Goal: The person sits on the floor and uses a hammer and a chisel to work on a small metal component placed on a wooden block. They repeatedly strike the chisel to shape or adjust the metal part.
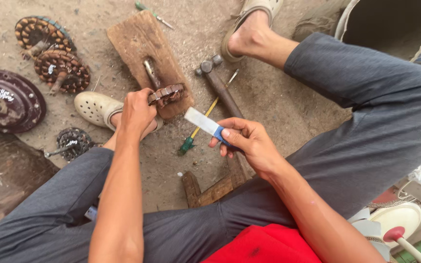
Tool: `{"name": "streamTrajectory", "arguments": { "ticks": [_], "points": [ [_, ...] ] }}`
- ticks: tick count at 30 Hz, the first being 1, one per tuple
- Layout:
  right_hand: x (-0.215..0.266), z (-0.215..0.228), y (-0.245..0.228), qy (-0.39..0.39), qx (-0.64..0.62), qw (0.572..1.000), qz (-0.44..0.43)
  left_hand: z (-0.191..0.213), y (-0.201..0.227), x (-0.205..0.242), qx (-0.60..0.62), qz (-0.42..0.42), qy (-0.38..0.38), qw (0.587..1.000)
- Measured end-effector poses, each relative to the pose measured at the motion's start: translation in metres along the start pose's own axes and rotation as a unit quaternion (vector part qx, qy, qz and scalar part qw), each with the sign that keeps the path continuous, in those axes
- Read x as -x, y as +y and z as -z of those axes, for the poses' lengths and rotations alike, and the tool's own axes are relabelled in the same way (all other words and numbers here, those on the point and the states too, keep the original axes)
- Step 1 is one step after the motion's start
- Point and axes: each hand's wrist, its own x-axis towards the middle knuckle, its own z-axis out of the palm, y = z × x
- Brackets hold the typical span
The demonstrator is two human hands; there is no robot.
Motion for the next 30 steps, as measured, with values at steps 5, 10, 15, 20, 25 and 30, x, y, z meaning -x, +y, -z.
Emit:
{"name": "streamTrajectory", "arguments": {
  "ticks": [5,10,15,20,25,30],
  "points": [
    [-0.011,0.002,0.007,0.029,0.026,0.999,-0.002,-0.001,0.001,0.005,0.066,0.027,0.032,0.997],
    [-0.015,0.003,0.006,0.063,0.019,0.998,0.001,0.001,0.0,0.008,0.07,0.022,0.042,0.996],
    [-0.022,0.0,0.006,0.079,0.039,0.996,0.002,0.022,0.003,0.007,0.115,0.006,0.043,0.992],
    [-0.026,-0.008,0.002,0.075,0.081,0.994,0.009,0.021,0.01,0.002,0.145,0.087,0.001,0.986],
    [-0.026,-0.014,-0.005,0.111,0.124,0.986,0.016,-0.006,-0.003,0.004,0.098,-0.01,0.061,0.993],
    [-0.023,-0.018,-0.004,0.11,0.368,0.916,0.117,-0.02,-0.013,0.011,0.119,-0.011,0.087,0.989]
  ]
}}
